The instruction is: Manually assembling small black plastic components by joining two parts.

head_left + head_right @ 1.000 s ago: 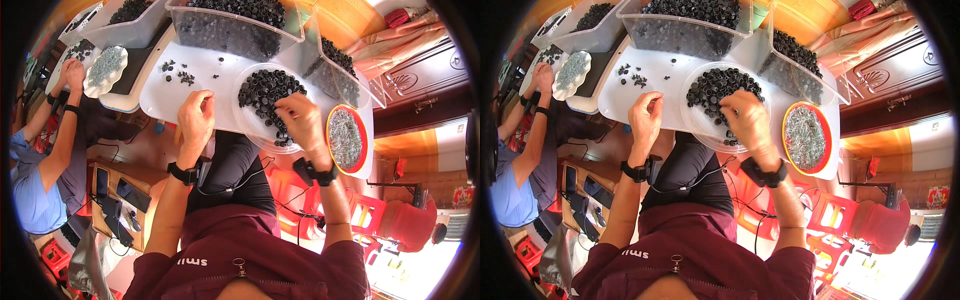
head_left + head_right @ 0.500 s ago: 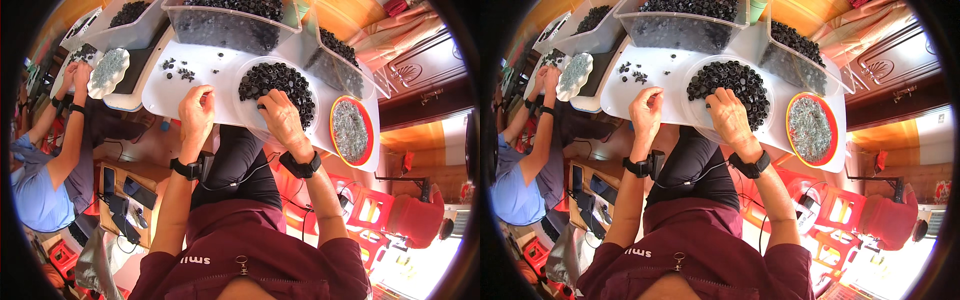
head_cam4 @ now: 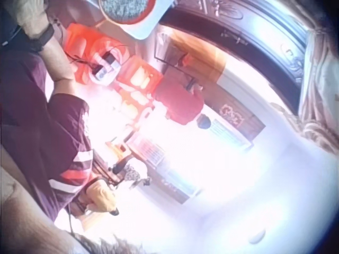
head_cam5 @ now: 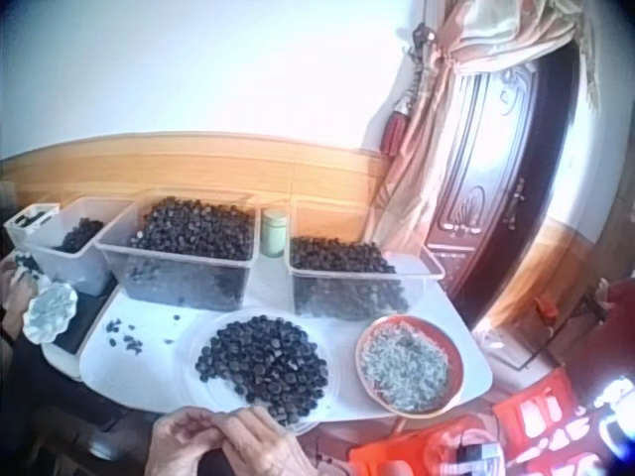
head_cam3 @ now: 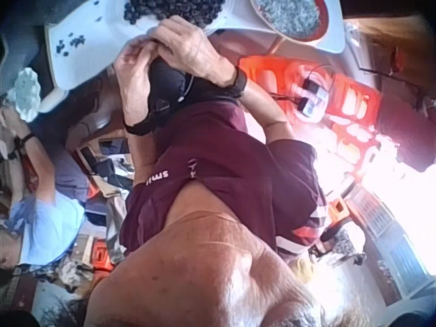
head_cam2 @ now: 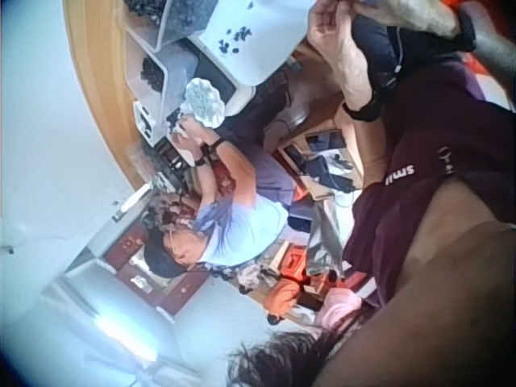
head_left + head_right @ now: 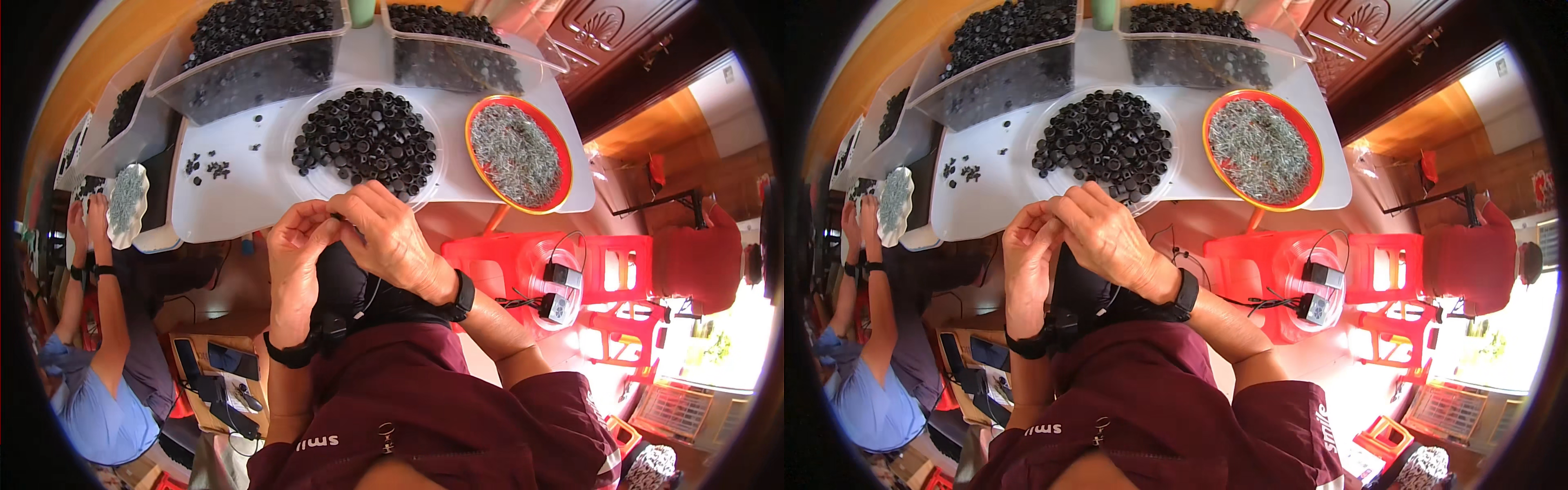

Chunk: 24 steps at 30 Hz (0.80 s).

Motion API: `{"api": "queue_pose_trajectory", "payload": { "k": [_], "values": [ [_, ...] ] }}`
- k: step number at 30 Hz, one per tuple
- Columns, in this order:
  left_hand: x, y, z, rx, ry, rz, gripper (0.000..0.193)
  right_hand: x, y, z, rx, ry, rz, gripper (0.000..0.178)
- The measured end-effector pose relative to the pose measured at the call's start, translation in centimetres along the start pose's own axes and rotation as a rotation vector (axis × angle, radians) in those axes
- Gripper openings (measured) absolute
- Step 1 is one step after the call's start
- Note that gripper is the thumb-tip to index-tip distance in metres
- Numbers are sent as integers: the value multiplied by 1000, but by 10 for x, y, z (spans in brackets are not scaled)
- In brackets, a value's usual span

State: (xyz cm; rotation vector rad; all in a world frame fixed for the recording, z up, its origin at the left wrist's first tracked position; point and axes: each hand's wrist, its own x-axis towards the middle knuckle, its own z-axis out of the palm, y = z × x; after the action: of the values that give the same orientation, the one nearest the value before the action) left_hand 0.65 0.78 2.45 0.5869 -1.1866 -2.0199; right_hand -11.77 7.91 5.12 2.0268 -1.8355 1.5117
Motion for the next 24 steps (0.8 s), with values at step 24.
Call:
{"api": "queue_pose_trajectory", "payload": {
  "k": [24],
  "values": [
    [-14,-10,-9,-98,-17,-112,17,-50,126,-136,-538,112,754,12]
  ]
}}
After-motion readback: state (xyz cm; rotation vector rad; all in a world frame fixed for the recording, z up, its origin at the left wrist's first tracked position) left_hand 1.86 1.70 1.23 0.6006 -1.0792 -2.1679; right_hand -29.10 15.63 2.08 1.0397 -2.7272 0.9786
